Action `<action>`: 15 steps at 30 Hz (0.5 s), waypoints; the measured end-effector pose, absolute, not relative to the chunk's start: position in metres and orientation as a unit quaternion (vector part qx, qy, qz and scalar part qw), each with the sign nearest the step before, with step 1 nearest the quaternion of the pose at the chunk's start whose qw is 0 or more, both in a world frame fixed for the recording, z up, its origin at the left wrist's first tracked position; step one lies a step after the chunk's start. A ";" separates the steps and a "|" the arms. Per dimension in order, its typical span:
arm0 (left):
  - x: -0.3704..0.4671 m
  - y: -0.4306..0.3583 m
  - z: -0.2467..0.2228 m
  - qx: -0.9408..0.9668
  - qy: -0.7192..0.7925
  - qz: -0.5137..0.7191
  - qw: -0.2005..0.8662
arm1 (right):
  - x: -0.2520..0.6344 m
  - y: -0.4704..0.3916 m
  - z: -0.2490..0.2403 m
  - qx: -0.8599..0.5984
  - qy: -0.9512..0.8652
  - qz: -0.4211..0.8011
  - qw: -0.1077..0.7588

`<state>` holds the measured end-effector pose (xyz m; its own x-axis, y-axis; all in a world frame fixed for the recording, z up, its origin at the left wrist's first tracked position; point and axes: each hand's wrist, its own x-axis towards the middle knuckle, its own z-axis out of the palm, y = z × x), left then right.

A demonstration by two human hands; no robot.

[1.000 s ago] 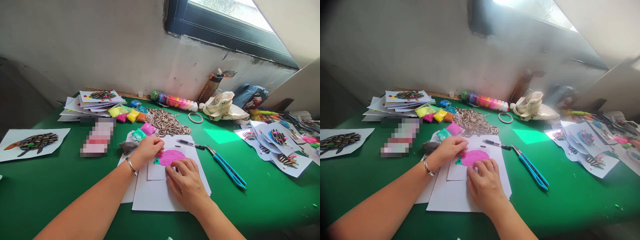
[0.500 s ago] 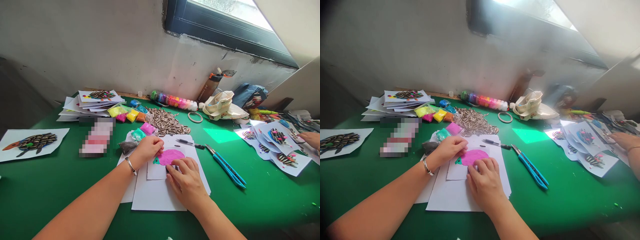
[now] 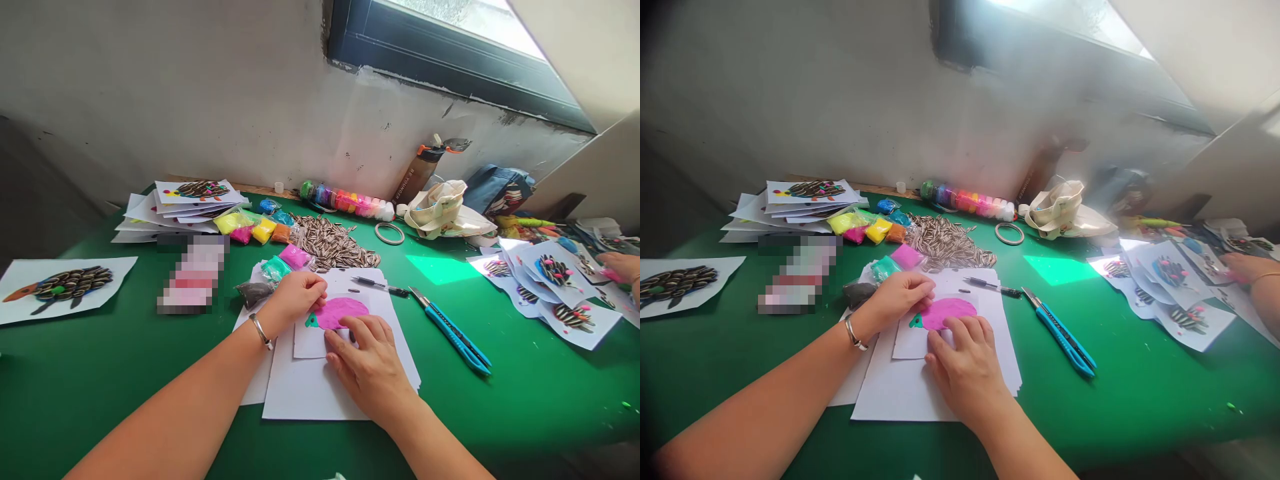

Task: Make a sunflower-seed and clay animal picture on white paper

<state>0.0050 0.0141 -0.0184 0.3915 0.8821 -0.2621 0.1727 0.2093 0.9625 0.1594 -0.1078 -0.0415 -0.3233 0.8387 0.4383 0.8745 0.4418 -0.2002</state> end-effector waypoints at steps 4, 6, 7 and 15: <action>0.005 0.015 -0.019 0.563 0.470 0.286 0.617 | 0.160 -0.108 -0.043 -0.534 -0.808 -0.038 0.246; 0.005 0.015 -0.020 0.563 0.469 0.286 0.618 | 0.161 -0.108 -0.044 -0.535 -0.807 -0.035 0.248; 0.005 0.015 -0.020 0.563 0.469 0.287 0.618 | 0.161 -0.108 -0.043 -0.535 -0.807 -0.033 0.249; 0.006 0.015 -0.021 0.566 0.465 0.286 0.617 | 0.161 -0.108 -0.043 -0.540 -0.805 -0.039 0.243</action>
